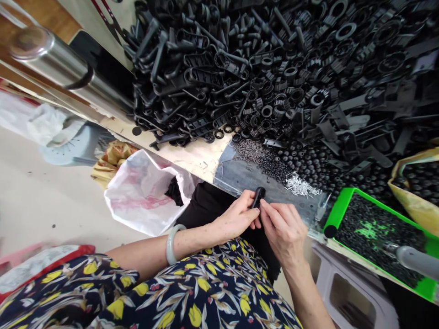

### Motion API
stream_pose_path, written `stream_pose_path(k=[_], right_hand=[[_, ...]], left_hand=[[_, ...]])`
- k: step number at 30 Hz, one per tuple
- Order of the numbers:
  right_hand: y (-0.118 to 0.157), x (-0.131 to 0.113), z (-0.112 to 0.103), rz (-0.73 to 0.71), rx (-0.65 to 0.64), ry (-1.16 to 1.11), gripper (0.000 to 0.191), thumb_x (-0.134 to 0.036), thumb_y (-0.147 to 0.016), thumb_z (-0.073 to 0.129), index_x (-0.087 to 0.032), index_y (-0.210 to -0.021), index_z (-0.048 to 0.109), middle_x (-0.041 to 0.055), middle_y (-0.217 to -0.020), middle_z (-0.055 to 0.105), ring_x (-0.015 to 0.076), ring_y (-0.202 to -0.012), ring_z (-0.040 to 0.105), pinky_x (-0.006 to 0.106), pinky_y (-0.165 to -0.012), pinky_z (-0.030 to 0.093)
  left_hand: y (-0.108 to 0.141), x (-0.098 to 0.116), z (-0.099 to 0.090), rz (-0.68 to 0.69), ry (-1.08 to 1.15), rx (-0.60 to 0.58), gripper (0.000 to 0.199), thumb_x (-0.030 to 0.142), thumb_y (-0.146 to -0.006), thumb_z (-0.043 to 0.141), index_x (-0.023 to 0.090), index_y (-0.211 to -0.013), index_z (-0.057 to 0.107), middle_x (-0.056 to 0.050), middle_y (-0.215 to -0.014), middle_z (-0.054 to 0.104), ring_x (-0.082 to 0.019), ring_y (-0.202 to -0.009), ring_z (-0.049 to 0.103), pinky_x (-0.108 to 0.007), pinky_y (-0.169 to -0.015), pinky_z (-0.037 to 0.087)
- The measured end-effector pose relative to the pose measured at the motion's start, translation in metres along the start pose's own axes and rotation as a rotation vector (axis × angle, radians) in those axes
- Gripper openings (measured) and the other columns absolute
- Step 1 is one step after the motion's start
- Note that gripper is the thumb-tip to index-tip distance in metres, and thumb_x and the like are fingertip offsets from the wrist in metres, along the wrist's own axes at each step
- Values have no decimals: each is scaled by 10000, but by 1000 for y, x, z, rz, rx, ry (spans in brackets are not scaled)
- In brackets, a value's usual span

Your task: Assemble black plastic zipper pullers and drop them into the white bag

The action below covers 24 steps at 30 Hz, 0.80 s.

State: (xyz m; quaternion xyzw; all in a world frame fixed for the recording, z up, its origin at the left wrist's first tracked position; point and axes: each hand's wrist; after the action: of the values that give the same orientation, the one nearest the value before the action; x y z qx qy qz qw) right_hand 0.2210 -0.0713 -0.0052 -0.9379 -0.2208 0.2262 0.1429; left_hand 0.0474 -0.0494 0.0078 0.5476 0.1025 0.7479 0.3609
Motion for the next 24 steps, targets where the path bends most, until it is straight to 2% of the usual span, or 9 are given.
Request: stream_pose_path(k=[14,24], right_hand=[[-4,0,1,50,7,-36,196,-109,-988,674,-191,-1160,718,55,-899,716,179,-791,604,319,-751,499],[-10,-7,-3,61,-23,44,118,-143,-999,675,-161,-1106,720,53,-892,719,182,-789,605,322,-776,486]], left_hand=[[-2,-4,-2,49,-79,-8,193,163,-943,484,187,-1135,485,11,-840,601,-120,-701,610,-263,-659,497],[-5,-10,-8,79,-225,-9,226,195,-976,488,197,-1202,480,21,-798,628,-135,-697,621,-269,-682,509]])
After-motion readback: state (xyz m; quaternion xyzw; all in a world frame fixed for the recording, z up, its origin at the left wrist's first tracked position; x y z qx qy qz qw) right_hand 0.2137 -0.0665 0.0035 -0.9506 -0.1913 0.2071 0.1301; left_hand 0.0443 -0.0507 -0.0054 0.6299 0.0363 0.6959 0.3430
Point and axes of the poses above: each hand's wrist, its own y-axis away from the middle knuckle, its own z-axis out of the palm, x = y × z
